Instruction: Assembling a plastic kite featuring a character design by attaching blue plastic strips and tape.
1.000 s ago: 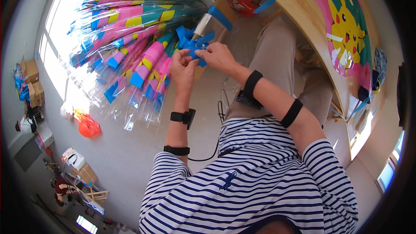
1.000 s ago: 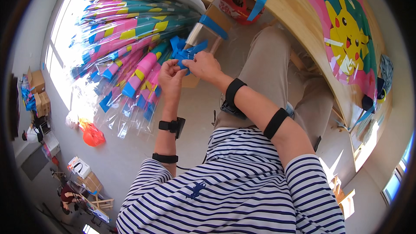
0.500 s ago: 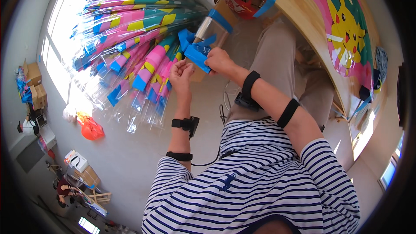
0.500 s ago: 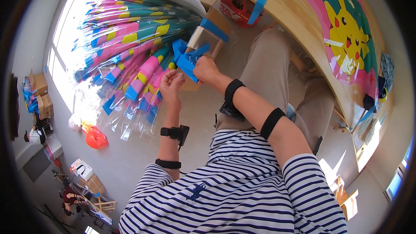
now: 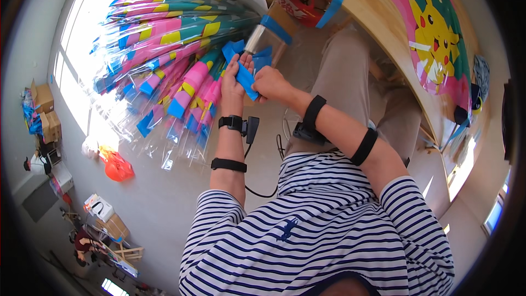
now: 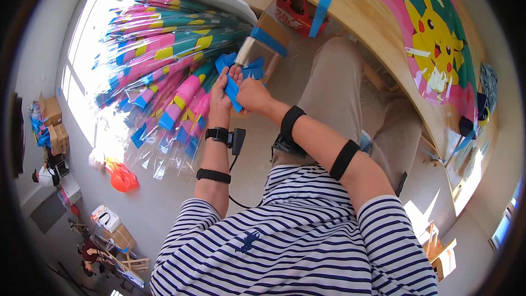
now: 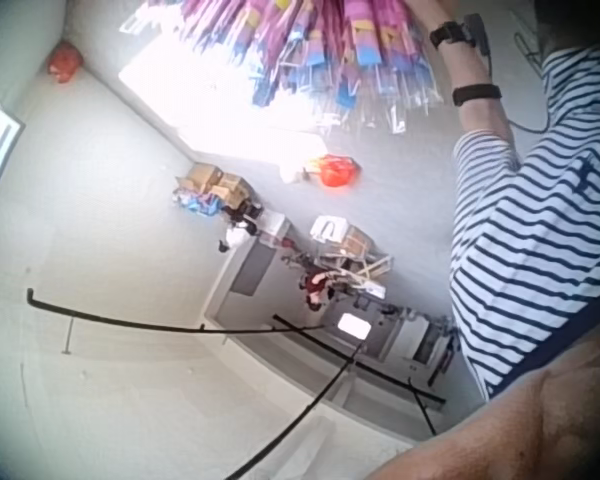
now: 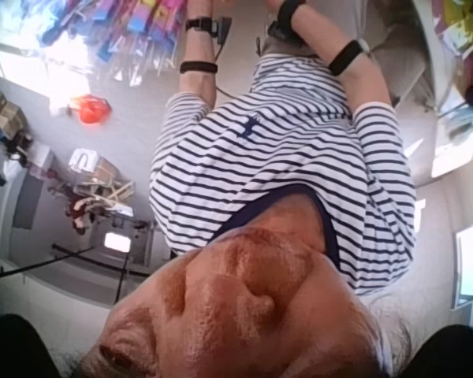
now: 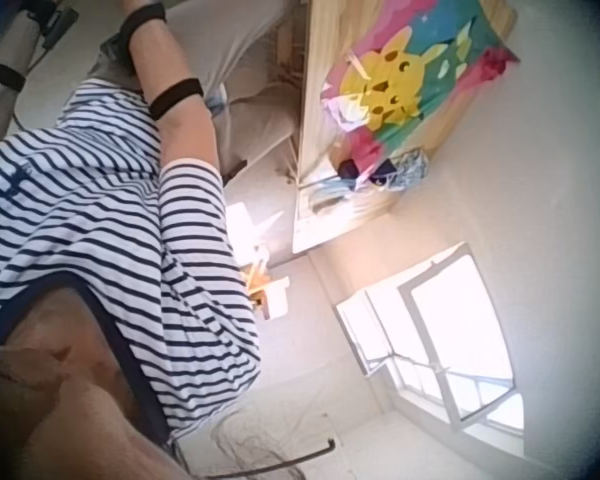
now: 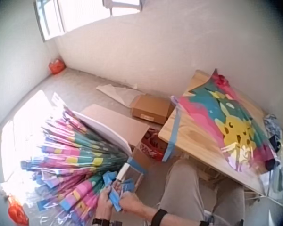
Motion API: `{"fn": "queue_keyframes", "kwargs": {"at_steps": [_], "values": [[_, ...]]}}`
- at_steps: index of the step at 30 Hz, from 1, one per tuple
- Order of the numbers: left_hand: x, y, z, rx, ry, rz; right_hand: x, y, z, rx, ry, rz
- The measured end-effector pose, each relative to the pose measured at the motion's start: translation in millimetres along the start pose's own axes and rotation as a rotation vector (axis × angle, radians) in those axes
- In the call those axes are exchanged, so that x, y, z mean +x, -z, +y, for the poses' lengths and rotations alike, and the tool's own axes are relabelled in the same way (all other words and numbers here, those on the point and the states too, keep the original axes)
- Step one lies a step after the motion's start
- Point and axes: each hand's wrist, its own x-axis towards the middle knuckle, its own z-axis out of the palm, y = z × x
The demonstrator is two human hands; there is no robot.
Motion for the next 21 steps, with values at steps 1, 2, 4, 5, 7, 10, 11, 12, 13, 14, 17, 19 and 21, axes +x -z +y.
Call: {"fn": "queue_keyframes", "kwargs": {"at_steps": [1, 2, 4, 5, 7, 10, 11, 12, 13, 14, 17, 19, 21], "values": [[3.4, -2.0, 0.3, -0.001, 0.016, 0.041, -2.8, -0.3, 1.6, -0.031, 0.027, -0.008], [5.0, -4.5, 1.6, -0.003, 0.031, 0.082, -7.4, -0.1, -0.1, -0.064, 0.055, -0.016], [4.3, -7.6, 3.7, -0.019, 0.032, 0.116, -20.0, 7.0, -0.1, -0.073, 0.08, -0.06], [3.3, -8.9, 3.8, -0.031, 0.032, 0.133, -31.3, 13.4, -2.8, -0.081, 0.092, -0.081], [4.7, -8.2, 3.4, -0.049, 0.022, 0.148, -56.2, 27.1, -6.5, -0.12, 0.102, -0.13], [2.9, -12.0, 2.4, -0.055, 0.025, 0.177, -112.7, 60.5, -15.4, -0.051, 0.027, -0.204], [2.5, -15.9, 1.0, -0.051, 0.034, 0.183, -133.2, 78.0, -14.7, -0.023, 0.051, -0.238], [2.1, -17.1, 0.1, -0.032, 0.037, 0.178, -153.4, 96.2, -13.7, 0.003, 0.074, -0.274], [1.8, -15.2, -0.3, -0.018, 0.038, 0.175, -173.1, 113.5, -16.2, 0.005, 0.083, -0.243], [2.4, -13.2, -0.4, 0.0, 0.038, 0.17, -190.3, 128.7, -17.1, 0.01, 0.095, -0.211], [3.7, -10.2, 0.9, -0.051, 0.074, 0.178, -228.4, 160.4, -12.0, 0.091, 0.074, -0.057], [0.1, -18.1, -2.0, -0.012, 0.094, 0.198, -237.3, 168.2, -0.6, 0.089, 0.077, -0.031], [1.1, -16.8, 0.3, 0.012, 0.085, 0.207, -238.8, 168.0, 10.6, 0.095, 0.092, -0.012]]}}
